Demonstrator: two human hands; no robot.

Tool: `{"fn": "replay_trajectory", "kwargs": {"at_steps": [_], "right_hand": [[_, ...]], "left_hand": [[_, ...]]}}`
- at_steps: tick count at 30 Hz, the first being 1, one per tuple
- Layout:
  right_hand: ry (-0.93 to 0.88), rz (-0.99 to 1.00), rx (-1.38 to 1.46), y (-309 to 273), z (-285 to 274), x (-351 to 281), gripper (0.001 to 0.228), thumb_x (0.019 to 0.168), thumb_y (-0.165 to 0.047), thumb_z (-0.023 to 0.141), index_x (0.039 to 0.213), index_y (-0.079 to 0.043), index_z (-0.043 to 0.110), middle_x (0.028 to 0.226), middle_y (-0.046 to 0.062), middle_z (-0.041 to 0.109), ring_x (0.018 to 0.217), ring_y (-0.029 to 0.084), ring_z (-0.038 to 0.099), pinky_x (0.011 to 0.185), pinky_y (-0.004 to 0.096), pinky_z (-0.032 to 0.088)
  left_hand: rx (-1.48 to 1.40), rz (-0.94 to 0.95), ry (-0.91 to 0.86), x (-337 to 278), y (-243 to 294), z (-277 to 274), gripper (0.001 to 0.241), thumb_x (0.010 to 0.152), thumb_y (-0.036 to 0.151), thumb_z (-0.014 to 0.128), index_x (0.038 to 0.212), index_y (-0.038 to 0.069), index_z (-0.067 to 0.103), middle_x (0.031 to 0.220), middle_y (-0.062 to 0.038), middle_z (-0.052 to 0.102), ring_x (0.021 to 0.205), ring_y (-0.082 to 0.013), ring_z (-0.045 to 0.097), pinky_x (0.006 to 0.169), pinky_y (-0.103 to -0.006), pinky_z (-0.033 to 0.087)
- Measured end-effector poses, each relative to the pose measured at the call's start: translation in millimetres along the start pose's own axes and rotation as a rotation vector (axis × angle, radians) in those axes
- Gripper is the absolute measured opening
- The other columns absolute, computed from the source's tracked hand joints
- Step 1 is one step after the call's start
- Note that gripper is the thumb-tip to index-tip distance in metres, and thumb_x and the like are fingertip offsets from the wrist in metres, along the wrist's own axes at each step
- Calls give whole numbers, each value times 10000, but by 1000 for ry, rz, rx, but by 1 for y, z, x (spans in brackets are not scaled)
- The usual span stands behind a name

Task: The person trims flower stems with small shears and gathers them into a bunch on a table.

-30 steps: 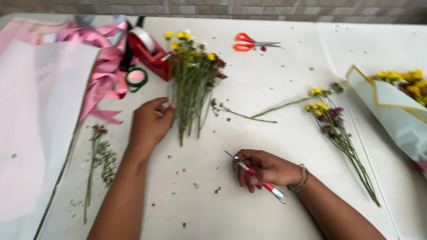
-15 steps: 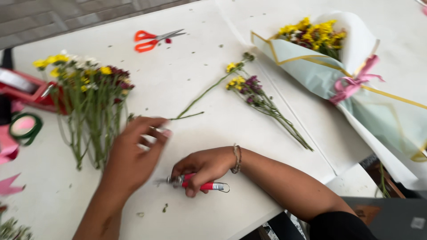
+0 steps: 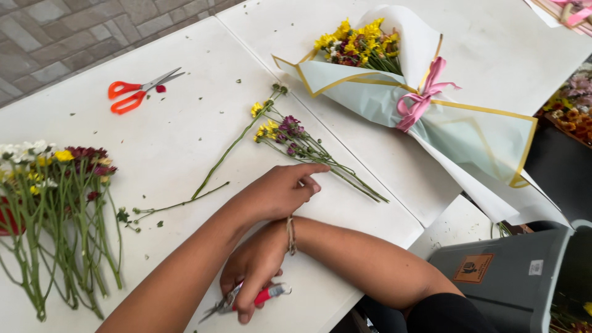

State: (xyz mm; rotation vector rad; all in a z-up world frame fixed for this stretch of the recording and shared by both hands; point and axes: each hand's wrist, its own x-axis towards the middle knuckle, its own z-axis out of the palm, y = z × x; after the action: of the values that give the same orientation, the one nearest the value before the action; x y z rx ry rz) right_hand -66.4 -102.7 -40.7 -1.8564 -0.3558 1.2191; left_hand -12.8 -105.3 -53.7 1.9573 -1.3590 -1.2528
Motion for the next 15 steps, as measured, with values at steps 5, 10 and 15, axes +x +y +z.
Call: {"fn": "replay_trajectory", "kwargs": {"at_steps": [5, 10, 15], "right_hand": [[-40, -37, -29, 5, 4, 3, 372, 718, -424, 570, 802, -76, 674, 704, 28, 657, 647, 132, 605, 521, 304, 539], [-44, -153, 51, 15, 3, 3, 301, 769, -379, 508, 739, -99, 614, 699, 23, 658, 626, 116, 710, 490, 258, 503], [-13, -94, 55, 11, 2, -1, 354, 747, -380, 523, 800, -55, 652, 729, 57, 693, 639, 134, 684, 519, 273, 535]], "left_hand": [[51, 39, -165, 46, 8, 17, 590, 959, 280, 528, 1547, 330, 510, 1196, 62, 727, 898, -111, 647, 810, -265, 512], [117, 59, -44, 64, 5, 32, 507, 930, 372, 586, 1430, 290, 599, 1326, 41, 673, 1173, -164, 647, 1011, -307, 469], [19, -18, 40, 28, 27, 18, 427, 902, 445, 610, 1277, 255, 685, 1160, 97, 738, 985, -128, 655, 911, -287, 490]]}}
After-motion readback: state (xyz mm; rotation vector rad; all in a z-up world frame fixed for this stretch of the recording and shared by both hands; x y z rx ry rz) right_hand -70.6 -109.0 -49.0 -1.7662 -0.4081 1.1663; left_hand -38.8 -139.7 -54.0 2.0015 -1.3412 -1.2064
